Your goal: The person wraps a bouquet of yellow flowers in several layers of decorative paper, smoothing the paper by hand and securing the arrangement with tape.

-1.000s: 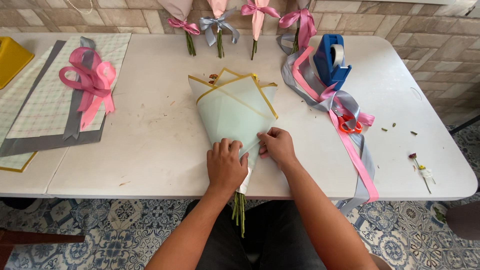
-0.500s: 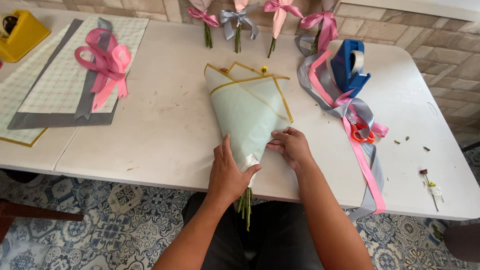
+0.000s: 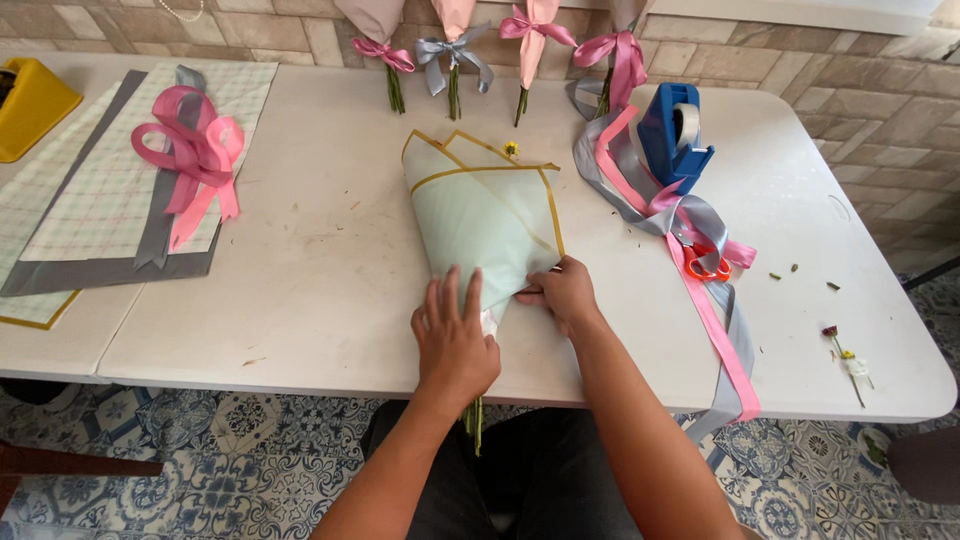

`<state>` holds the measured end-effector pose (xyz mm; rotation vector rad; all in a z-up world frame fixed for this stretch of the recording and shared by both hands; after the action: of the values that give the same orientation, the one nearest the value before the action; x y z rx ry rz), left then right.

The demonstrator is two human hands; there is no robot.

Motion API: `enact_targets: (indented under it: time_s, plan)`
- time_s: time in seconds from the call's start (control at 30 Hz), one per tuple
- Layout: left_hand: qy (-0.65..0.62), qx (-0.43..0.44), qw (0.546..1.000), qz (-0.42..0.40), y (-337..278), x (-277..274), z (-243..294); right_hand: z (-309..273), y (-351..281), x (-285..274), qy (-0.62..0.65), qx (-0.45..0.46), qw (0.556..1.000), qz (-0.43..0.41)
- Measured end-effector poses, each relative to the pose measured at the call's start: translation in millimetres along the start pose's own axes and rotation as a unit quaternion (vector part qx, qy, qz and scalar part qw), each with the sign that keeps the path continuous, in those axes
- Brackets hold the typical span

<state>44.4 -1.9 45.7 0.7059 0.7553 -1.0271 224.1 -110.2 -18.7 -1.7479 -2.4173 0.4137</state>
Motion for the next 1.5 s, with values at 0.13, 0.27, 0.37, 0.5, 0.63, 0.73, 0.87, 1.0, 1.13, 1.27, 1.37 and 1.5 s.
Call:
enact_targets:
  time_s: [0.13,0.27,0.37,0.5,0.63,0.73,0.87,1.0,1.13,1.27,1.37,1.5]
  plan:
    - [0.04,0.041,0.998,-0.02,20.6,14.2,6.3,-16.0,-14.6,1.1,0.004,-0.003,1.0,0.0]
    - [0.033,-0.035,0.999,-0.026,33.7,17.5,2.0,-36.7,-24.3,-2.7,-0.168,-0.03,0.985,0.029]
    - [0.043,-0.061,0.996,-0.037,33.3,23.6,-0.7,-65.9,-45.4,2.1,-0.326,-0.061,0.94,0.085]
    - [0.037,-0.075,0.996,-0.004,30.1,24.0,-4.0,-49.0,-23.6,1.3,-0.44,-0.131,0.882,0.107]
    - [-0.047,-0.063,0.996,0.038,28.8,21.7,-9.1,-18.7,0.8,8.5,-0.43,-0.132,0.89,0.076]
    - [-0.087,-0.049,0.993,0.071,28.2,22.0,-13.1,-28.6,-4.0,17.0,-0.374,-0.115,0.919,0.039]
    - [-0.125,-0.047,0.987,0.087,26.9,18.2,-13.7,-40.7,-14.1,32.8,-0.151,0.003,0.988,-0.035]
    - [-0.15,-0.036,0.982,0.108,25.9,15.8,-16.2,-57.2,-33.0,39.4,-0.051,0.044,0.996,-0.067]
    - [-0.143,-0.027,0.984,0.108,27.0,15.3,-19.2,-47.5,-24.4,39.3,-0.019,0.028,0.996,-0.077]
    - [-0.103,-0.04,0.99,0.083,26.4,18.8,-21.7,-45.1,-22.2,30.5,0.065,0.045,0.997,-0.008]
    - [-0.065,-0.048,0.995,0.064,26.1,21.2,-23.4,-46.7,-22.9,25.5,0.089,0.047,0.995,0.011]
    - [-0.025,-0.049,0.997,0.05,32.8,23.9,-24.4,-9.4,16.6,4.3,0.075,0.054,0.996,0.01]
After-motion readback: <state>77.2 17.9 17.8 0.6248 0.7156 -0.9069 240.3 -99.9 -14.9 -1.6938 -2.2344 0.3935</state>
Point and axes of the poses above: each hand's wrist, its own y-axis towards the middle knuckle, its own x-axis out of the palm, z = x × y, the point moved 3 cm from there along y, towards the middle knuckle, and after that the axes turned 8 degrees about -y, right-handed, at the moved point
